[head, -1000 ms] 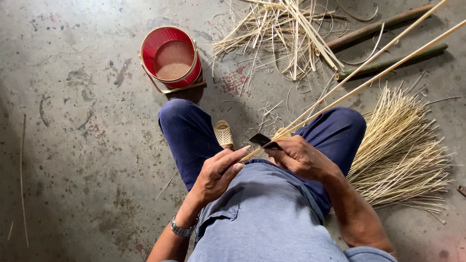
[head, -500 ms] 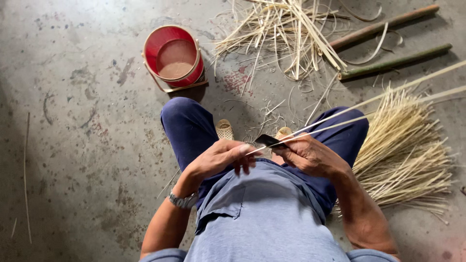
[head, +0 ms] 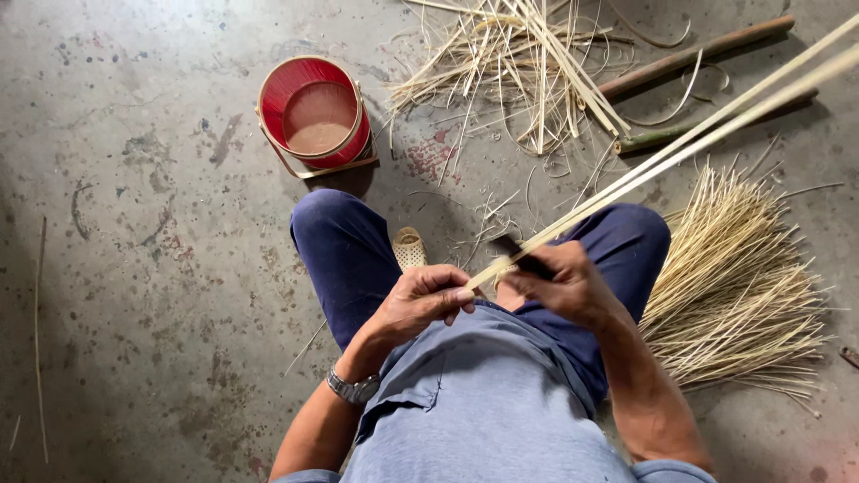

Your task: The person sits on the floor and uses a knife to split long bamboo strips into thinner strands. They repeatedly pick up strips, split them with the knife, and place the finished strands into a pile.

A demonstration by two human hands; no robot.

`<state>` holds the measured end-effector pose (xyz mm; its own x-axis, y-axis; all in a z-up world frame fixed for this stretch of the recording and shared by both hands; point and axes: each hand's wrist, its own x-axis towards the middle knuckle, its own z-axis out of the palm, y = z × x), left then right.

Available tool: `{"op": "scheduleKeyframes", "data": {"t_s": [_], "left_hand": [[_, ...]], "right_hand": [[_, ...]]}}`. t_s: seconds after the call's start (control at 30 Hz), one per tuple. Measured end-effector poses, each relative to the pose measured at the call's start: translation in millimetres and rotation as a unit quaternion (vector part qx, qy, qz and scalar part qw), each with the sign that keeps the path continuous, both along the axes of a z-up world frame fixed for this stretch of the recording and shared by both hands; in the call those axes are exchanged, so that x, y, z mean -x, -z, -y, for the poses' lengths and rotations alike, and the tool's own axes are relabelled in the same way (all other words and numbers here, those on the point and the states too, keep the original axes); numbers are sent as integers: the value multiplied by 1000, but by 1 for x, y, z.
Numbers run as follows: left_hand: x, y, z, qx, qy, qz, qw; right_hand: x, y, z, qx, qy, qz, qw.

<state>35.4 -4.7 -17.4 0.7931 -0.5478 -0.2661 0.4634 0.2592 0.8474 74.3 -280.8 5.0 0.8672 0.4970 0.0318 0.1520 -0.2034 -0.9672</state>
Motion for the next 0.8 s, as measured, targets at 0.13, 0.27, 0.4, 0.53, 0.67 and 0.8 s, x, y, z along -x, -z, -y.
{"op": "scheduleKeyframes", "data": {"t_s": [0.13,0.27,0.4,0.53,0.67,0.8], "left_hand": [[8,16,5,-8,-26,0,1000],[10,23,23,12,-87,12,996],[8,16,33,39,-99,39,994],[3,8,35,43,-114,60,991],[0,9,49,34,-205,84,974],[0,12,57,51,-247,67,965]], "right_hand": [[-9,-9,17,-242,162,-81,953],[-15,-9,0,-317,163,-112,928],[-15,2,-31,-327,178,-125,919],[-11,7,-44,-265,211,-122,933],[-4,8,-55,-242,240,-138,930],[1,5,-63,-216,289,-112,926]]}}
